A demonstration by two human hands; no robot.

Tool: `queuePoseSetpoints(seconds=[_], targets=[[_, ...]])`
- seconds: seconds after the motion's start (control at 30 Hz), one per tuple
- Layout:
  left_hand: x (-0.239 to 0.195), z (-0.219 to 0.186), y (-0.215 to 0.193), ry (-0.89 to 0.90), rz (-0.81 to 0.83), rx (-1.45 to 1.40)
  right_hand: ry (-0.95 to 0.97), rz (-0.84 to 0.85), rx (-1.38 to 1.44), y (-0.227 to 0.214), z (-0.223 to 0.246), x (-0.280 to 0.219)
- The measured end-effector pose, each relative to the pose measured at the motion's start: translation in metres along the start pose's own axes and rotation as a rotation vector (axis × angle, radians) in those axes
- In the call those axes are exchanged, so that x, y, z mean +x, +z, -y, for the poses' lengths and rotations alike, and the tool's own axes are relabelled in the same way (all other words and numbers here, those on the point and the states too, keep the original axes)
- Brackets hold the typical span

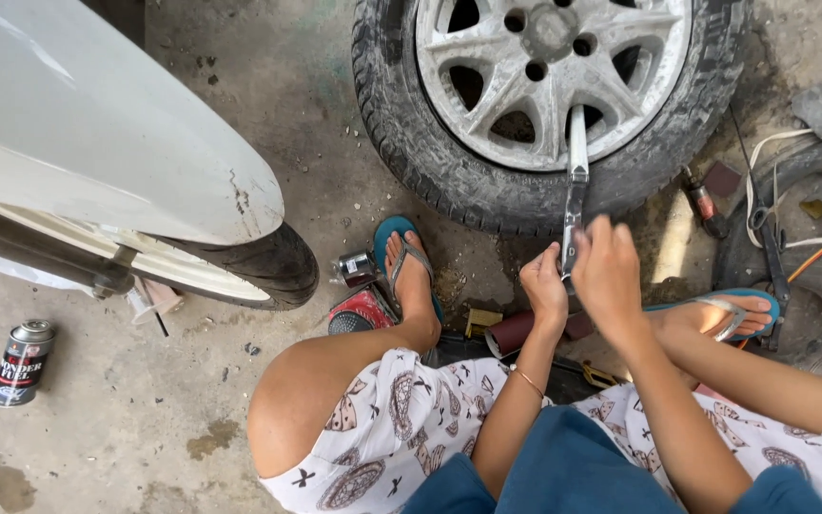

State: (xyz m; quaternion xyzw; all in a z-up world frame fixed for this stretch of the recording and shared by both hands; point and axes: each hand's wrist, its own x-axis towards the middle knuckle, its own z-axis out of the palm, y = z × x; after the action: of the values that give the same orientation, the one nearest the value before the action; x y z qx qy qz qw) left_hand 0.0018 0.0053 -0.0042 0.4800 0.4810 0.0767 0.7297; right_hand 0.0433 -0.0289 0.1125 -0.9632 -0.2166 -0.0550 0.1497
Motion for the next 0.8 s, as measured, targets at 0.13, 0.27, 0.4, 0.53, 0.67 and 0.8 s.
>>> queuePoseSetpoints(seconds=[0.13,0.27,0.4,0.53,0.67,0.8], targets=[[-0.002,-0.006,0.004,-0.037,-0.022,-0.041,-0.009,0.025,-0.022,-0.002,-0.003,-0.001],[-0.011,-0.001,-0.004,-0.029,0.002,-0.004,0.021,0.009,0.095,0.0,0.0,0.013],[0.001,0.007,0.001,-0.011,0.005,-0.003,-0.034,0.031,0.023,-0.013,0.009,-0.007],[0.004,0.012,0.001,-0.031,-0.005,-0.011,-0.006,-0.007,-0.004,0.012,-0.004,0.014],[-0.001,-0.006,-0.005,0.007,0.014,0.041,0.269,0.02,0.291,0.017,-0.023,0.034],[-0.017,-0.041,-0.014,0.049,0.0,0.237,0.896,0.056,1.406,-0.02,-0.038,0.023]])
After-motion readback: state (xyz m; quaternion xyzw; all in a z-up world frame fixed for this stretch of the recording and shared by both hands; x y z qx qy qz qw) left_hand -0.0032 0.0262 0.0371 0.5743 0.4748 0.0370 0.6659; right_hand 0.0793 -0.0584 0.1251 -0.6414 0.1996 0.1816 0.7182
